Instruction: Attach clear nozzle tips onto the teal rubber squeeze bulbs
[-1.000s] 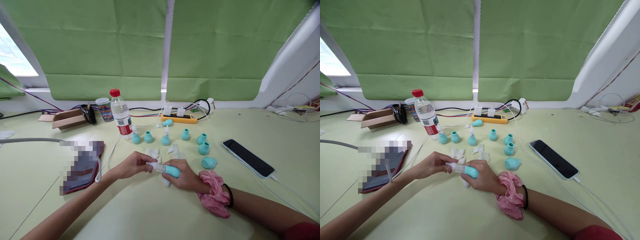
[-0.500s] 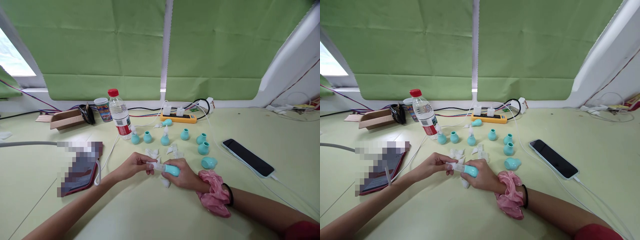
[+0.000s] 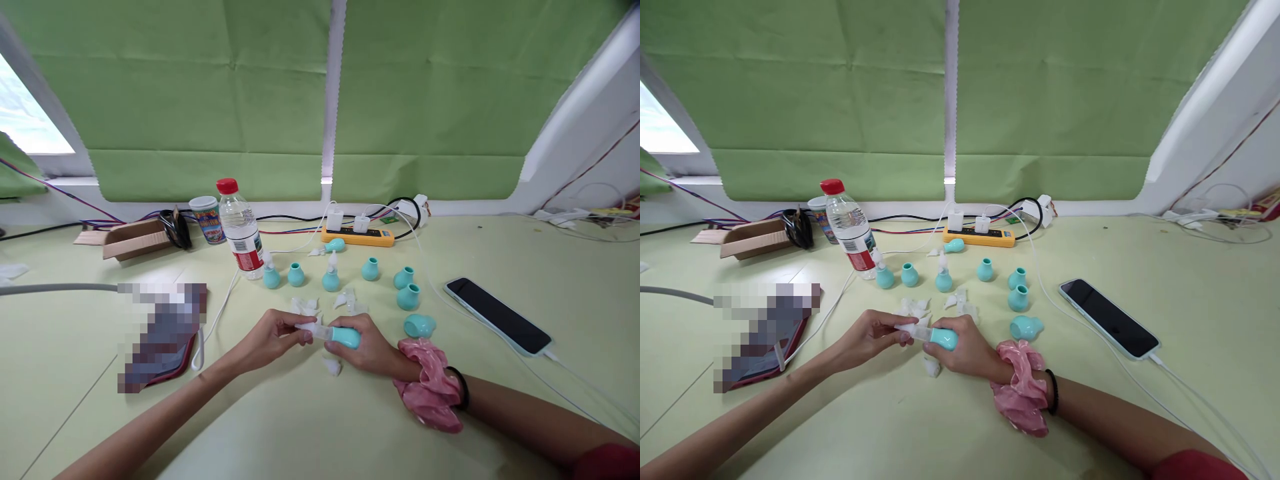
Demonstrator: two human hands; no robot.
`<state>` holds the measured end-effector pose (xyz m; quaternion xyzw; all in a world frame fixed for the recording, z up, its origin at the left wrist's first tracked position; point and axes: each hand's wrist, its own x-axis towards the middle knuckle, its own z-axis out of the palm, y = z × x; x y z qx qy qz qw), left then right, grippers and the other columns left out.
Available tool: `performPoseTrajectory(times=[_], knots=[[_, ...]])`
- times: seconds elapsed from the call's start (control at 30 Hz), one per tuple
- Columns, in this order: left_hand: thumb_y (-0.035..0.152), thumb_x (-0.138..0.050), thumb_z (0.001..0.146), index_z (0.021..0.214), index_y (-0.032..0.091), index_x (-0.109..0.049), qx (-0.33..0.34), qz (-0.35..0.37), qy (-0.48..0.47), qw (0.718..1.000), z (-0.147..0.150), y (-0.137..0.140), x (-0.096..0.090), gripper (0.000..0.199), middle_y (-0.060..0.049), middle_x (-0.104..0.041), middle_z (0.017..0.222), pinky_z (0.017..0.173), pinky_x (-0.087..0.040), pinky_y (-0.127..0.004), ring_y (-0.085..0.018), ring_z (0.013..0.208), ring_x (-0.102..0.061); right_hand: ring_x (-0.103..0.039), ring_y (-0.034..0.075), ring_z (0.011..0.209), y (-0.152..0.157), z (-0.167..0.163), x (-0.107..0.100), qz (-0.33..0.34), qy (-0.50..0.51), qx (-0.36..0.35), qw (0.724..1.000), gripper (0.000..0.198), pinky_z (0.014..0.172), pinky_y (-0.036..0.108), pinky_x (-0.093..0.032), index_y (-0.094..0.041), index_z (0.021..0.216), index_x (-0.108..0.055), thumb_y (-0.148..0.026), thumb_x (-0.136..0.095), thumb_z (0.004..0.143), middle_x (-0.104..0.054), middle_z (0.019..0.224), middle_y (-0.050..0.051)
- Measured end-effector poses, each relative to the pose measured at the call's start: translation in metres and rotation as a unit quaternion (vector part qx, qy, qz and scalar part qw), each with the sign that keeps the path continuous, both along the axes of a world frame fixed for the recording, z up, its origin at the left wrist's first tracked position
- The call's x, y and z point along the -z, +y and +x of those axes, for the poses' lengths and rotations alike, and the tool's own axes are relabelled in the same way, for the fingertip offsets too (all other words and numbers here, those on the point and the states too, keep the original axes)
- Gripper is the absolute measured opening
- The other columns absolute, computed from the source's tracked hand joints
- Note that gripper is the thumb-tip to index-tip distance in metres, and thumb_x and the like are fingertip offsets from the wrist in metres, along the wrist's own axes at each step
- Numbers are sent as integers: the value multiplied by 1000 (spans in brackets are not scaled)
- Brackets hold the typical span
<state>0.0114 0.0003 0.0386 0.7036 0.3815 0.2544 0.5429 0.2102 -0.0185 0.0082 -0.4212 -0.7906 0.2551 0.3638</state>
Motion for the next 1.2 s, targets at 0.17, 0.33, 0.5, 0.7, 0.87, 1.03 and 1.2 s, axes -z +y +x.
performPoseTrajectory(times=[0.17, 0.33, 0.5, 0.7, 0.87, 1.03, 1.2], knots=[[31, -54, 72, 101, 13, -60, 23, 0, 19, 1000, -4, 1, -1, 34, -5, -65, 77, 69, -44, -27, -15, 71, -56, -53, 12, 62, 2, -1, -5, -31, 3, -38, 999, 16, 58, 21, -42, -15, 71, -60, -30, -56, 70, -59, 66, 1], [33, -59, 68, 102, 13, -59, 34, -26, 15, 999, -6, 5, 5, 39, -7, -66, 78, 67, -46, -29, -16, 68, -57, -49, 10, 57, 1, 0, -7, -28, -4, -63, 998, 15, 53, 19, -40, -15, 72, -59, -29, -54, 72, -56, 61, -1], [33, -58, 69, 102, 13, -59, 42, -18, 25, 999, -5, 4, 3, 39, -7, -66, 79, 67, -46, -27, -15, 68, -56, -47, 9, 54, 0, 0, -7, -28, -4, -66, 997, 16, 51, 19, -39, -14, 71, -59, -29, -54, 72, -54, 59, -1], [31, -55, 71, 100, 11, -61, 44, 5, 47, 998, -3, 1, -2, 36, -7, -65, 78, 67, -46, -27, -16, 69, -56, -46, 9, 54, 2, 0, -6, -39, 0, -68, 997, 16, 50, 18, -38, -14, 69, -58, -29, -54, 71, -52, 58, -2], [30, -58, 69, 97, 12, -63, 34, 33, 51, 998, -2, -1, -11, 33, -6, -66, 80, 69, -46, -27, -16, 70, -57, -51, 12, 62, -1, -3, -5, -63, 25, -74, 995, 16, 57, 20, -41, -14, 73, -58, -30, -54, 72, -56, 66, 0], [28, -62, 65, 83, 15, -66, 32, 146, 75, 986, -2, -5, -29, 23, -3, -65, 73, 62, -46, -24, -14, 66, -56, -53, 14, 77, -8, -6, -9, -61, 81, -78, 992, 21, 70, 24, -43, -16, 87, -54, -29, -57, 71, -57, 82, 2], [27, -61, 64, 81, 13, -63, -135, 216, 13, 967, -17, -2, -56, 22, -5, -63, 75, 62, -46, -25, -15, 67, -55, -49, 14, 83, -6, -4, -8, -45, 154, -58, 985, 37, 65, 25, -46, -21, 104, -42, -27, -57, 71, -47, 102, 6]])
